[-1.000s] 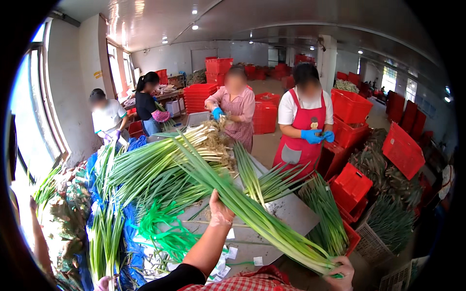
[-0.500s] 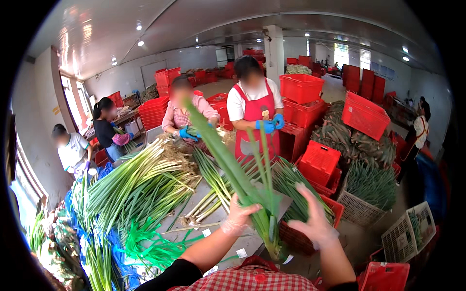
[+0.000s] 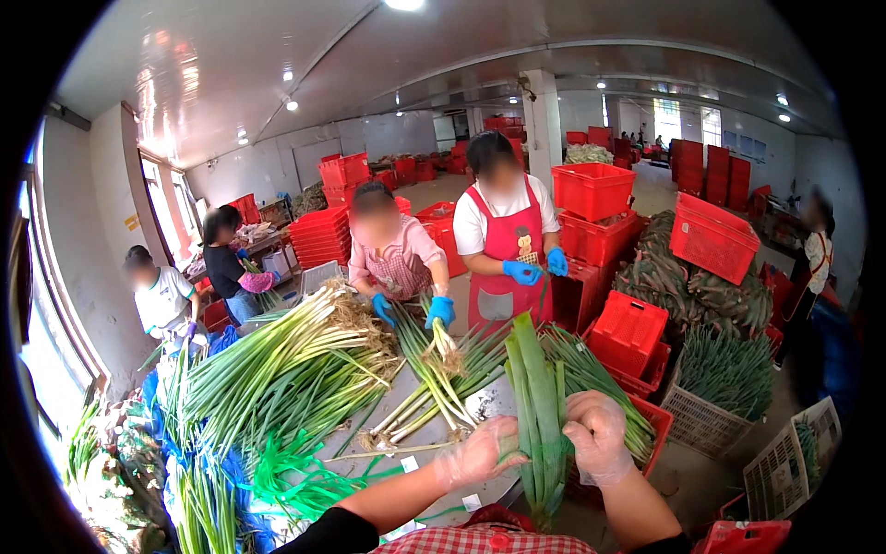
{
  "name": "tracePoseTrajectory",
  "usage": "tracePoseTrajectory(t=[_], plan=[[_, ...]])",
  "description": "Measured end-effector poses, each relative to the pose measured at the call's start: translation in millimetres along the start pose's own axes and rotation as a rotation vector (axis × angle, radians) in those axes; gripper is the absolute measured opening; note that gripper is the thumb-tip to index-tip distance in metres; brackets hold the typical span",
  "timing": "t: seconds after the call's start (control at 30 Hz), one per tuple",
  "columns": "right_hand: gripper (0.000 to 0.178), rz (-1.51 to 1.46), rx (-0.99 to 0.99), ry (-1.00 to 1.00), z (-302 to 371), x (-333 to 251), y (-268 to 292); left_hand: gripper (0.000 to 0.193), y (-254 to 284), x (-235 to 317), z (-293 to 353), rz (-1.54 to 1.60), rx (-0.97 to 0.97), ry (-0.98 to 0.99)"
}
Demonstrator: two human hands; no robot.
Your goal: The person gathers bunches of green onions, aligns them, and ties them with green plastic bands. The person places the tied bundles into red crates. Other workers perform similar tasks at adjacent tables.
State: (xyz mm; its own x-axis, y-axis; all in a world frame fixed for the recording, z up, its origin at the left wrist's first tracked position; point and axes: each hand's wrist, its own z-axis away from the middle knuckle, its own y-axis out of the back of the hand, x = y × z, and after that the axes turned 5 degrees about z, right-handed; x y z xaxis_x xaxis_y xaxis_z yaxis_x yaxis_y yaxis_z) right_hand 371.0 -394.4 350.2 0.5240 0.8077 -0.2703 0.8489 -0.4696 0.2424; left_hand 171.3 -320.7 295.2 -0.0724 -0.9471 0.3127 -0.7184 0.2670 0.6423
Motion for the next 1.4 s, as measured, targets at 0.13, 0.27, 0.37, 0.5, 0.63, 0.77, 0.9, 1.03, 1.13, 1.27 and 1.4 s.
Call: tracePoseTrajectory(t=[0.13,0.27,0.37,0.5,0.63,0.77,0.9,1.03,1.13,1.27,1.4], plan=[[0.036,-0.315,0.083,-0.357,18.8,5.8,-5.1,0.023,12.9,10.8,2.8,-0.064,0.095,-0.173],[0.04,-0.766,0.114,-0.549,24.3,15.6,1.2,0.026,10.9,7.9,22.8,0.184,0.112,-0.288],[0.039,-0.723,0.098,-0.668,34.4,23.3,8.2,0.027,27.6,36.1,10.3,0.268,0.065,-0.434],[0.036,-0.403,0.026,-0.672,51.7,38.7,12.6,0.028,40.2,37.0,-7.1,0.35,-0.269,-0.542],[0.023,-0.578,0.045,-0.972,58.3,32.6,18.4,0.028,37.2,26.1,-13.5,0.318,-0.615,-0.428],[0.034,-0.196,-0.465,-0.194,60.9,38.6,40.7,0.027,40.9,-13.9,1.7,-0.087,-0.685,-0.16],[0.046,0.206,-0.885,-0.082,50.7,8.9,59.5,0.018,33.5,-26.1,12.1,0.023,-0.598,-0.311],[0.047,0.441,-1.257,-0.006,70.1,18.0,58.0,0.011,23.9,-24.7,9.4,-0.096,-0.586,-0.381],[0.048,0.51,-1.266,0.064,74.5,19.1,66.1,0.013,17.1,-28.3,6.7,-0.122,-0.615,-0.415],[0.047,0.486,-0.967,-0.216,48.0,30.8,77.4,0.014,22.8,-37.0,5.8,-0.016,-0.534,-0.205],[0.037,0.256,-0.713,-0.401,61.5,39.7,75.2,0.016,16.8,-35.3,-1.0,0.251,-0.483,-0.097]])
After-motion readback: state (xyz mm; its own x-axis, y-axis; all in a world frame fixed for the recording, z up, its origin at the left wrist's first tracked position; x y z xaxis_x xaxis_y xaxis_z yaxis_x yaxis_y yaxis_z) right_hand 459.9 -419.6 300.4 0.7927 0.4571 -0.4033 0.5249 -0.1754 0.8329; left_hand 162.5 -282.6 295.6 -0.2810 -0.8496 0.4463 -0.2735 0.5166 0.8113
